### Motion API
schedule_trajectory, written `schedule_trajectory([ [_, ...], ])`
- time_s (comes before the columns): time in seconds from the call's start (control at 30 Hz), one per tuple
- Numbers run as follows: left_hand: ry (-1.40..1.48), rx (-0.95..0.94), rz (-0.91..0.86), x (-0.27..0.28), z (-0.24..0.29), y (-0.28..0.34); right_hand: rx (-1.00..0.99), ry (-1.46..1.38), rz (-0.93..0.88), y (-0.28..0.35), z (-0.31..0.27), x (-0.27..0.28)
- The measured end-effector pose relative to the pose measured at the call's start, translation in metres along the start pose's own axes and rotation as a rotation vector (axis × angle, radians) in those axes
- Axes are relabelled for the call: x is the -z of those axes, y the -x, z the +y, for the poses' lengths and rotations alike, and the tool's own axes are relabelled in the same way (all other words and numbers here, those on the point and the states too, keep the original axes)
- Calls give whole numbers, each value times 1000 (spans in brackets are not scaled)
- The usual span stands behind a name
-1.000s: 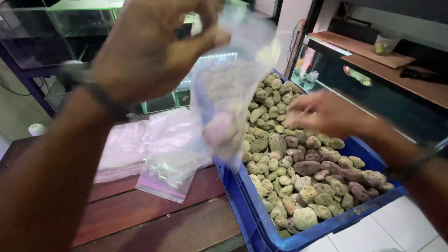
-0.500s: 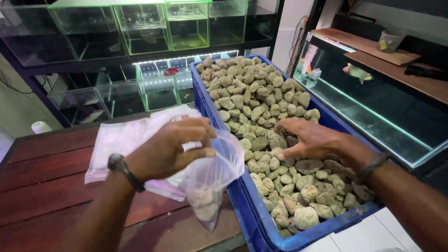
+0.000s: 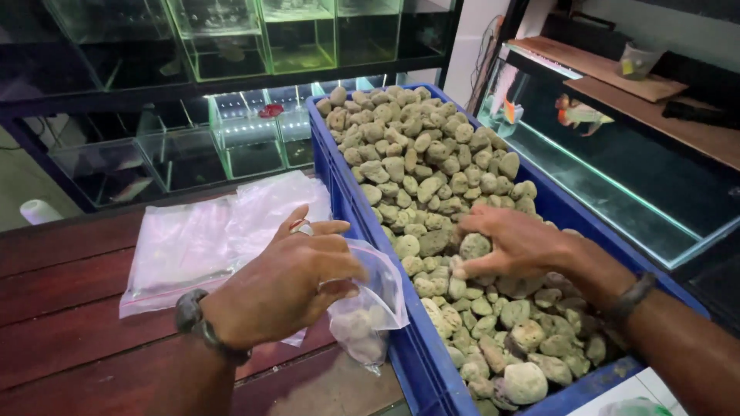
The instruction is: The person picks up pumice stones from a blue crate, puts them into small plastic bags, seals each bag, and then places the sealed bags into a larger green bin.
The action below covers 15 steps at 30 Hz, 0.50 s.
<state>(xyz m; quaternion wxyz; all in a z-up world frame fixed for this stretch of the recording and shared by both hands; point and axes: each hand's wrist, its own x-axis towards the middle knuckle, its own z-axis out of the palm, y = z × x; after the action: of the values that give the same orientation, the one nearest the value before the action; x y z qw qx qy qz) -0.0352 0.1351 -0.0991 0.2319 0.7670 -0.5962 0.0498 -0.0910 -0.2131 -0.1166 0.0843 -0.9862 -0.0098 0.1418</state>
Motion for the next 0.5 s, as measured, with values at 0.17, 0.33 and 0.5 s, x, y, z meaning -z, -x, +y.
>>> schedule_trajectory([
  [0.17, -125, -43, 107, -4, 5, 8, 35, -51, -102, 16, -8, 17],
  [0.33, -302, -56, 256, -20, 7, 14, -83, -144, -29, 27, -18, 26],
  [0.5, -123, -79, 132, -15, 11, 15, -154, -866, 308, 51, -94, 50],
])
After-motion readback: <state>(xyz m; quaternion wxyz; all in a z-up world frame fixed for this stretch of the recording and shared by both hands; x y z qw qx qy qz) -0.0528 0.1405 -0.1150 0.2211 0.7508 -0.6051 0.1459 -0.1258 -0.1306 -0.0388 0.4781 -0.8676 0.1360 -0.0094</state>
